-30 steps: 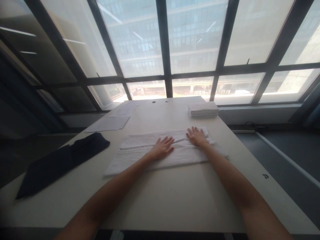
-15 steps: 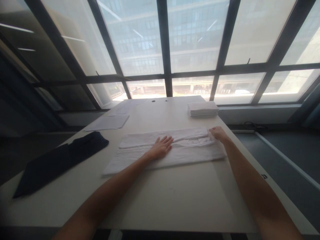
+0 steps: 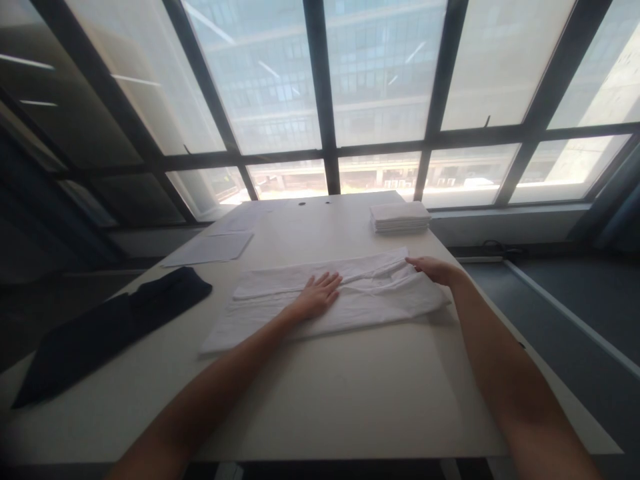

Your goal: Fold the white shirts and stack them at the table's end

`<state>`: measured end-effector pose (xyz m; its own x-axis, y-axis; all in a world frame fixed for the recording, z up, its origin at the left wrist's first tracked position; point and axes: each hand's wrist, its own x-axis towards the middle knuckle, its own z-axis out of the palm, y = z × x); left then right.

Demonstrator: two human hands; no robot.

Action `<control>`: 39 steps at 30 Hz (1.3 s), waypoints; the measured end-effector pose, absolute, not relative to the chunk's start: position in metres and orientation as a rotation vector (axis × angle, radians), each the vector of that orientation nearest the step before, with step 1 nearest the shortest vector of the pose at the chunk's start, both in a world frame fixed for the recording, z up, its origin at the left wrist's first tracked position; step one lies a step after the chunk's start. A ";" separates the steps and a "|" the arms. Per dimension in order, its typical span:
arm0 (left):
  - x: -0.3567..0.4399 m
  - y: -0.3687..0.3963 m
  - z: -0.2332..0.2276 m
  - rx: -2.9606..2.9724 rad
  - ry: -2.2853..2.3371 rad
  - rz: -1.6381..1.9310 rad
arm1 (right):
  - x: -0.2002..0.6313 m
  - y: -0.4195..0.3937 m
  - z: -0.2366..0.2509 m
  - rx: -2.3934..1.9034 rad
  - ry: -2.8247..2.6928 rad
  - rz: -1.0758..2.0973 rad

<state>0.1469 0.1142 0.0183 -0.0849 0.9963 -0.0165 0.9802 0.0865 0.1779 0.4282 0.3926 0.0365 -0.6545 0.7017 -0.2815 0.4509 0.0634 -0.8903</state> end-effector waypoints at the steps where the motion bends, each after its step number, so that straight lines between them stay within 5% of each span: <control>1: 0.147 0.114 0.018 2.031 2.212 0.183 | 0.431 0.390 0.038 -1.102 -2.109 1.738; 4: 0.146 0.114 0.017 2.030 2.211 0.184 | 0.434 0.379 0.044 -1.020 -2.116 1.874; 18: 0.146 0.113 0.017 2.050 2.192 0.219 | 0.370 0.354 0.093 -0.895 -2.111 1.511; 28: 0.142 0.115 0.014 2.035 2.183 0.350 | 0.295 0.270 0.062 -0.728 -2.149 1.605; 35: 0.133 0.128 0.017 1.562 2.378 0.999 | 0.294 0.301 0.022 -0.922 -2.212 0.848; 39: 0.137 0.122 0.033 1.403 2.390 0.985 | 0.296 0.309 0.004 -0.871 -2.378 0.690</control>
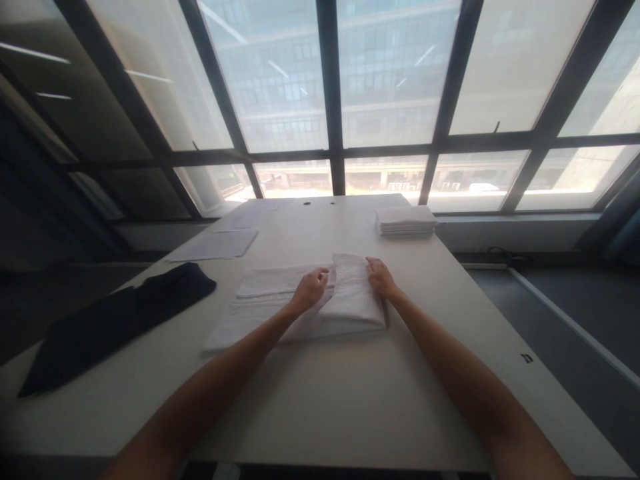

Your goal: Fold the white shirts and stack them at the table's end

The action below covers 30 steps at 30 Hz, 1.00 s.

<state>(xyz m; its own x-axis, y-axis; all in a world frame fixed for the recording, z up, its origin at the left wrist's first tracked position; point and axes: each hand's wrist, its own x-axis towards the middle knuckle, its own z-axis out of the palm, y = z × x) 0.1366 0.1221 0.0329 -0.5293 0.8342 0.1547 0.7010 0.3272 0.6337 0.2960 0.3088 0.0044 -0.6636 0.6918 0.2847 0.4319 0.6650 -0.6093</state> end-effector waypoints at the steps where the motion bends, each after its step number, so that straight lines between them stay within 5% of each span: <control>1: 0.138 0.119 0.037 1.360 2.346 0.916 | 0.295 0.308 0.001 -0.858 -2.396 0.694; 11: 0.149 0.109 0.037 1.419 2.197 0.859 | 0.316 0.281 0.005 -0.772 -2.336 0.863; 16: 0.144 0.117 0.020 1.333 2.352 1.123 | 0.380 0.233 -0.004 -0.307 -2.575 0.699; 30: 0.140 0.118 0.006 1.327 2.333 1.277 | 0.406 0.230 -0.012 -0.353 -2.735 0.356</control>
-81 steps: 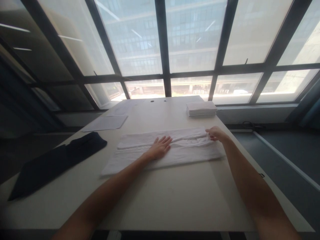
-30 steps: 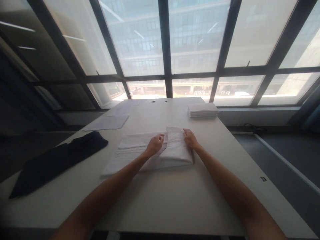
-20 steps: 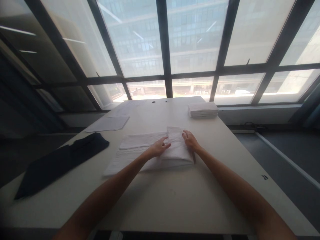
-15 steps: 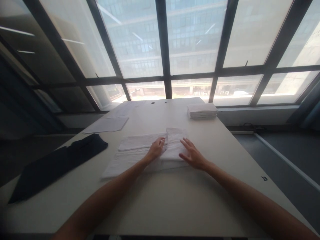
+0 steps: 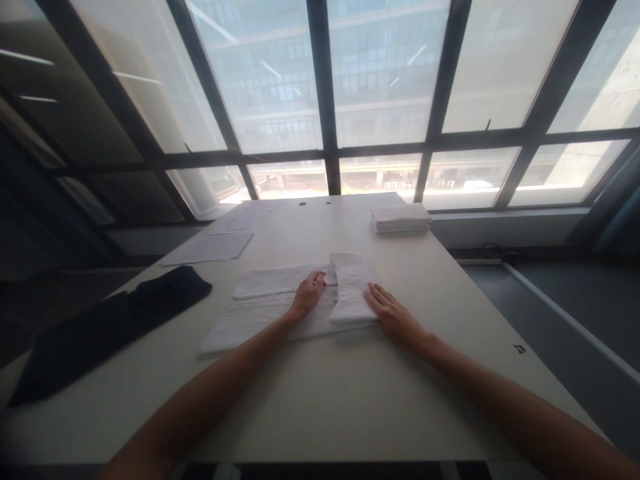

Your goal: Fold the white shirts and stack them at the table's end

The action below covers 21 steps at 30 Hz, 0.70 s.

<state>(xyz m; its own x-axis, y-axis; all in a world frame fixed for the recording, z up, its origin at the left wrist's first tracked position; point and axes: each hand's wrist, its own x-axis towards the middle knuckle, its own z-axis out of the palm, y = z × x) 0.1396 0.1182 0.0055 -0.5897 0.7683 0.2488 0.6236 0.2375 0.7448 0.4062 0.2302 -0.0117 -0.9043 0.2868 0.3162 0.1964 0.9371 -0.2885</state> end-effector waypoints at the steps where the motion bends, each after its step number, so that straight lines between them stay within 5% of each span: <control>1: 0.140 0.118 0.006 1.340 2.332 1.268 | 0.410 0.232 -0.010 -0.342 -2.761 0.346; 21: 0.123 0.185 0.049 0.918 2.209 1.218 | 0.408 0.230 -0.004 -0.307 -2.873 0.259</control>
<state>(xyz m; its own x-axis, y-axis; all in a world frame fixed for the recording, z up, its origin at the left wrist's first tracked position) 0.1231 0.1853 0.0492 -0.6754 0.7342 -0.0694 0.3334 0.3879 0.8593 0.4084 0.2304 -0.0036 -0.9491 0.2281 0.2172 0.1856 0.9621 -0.1997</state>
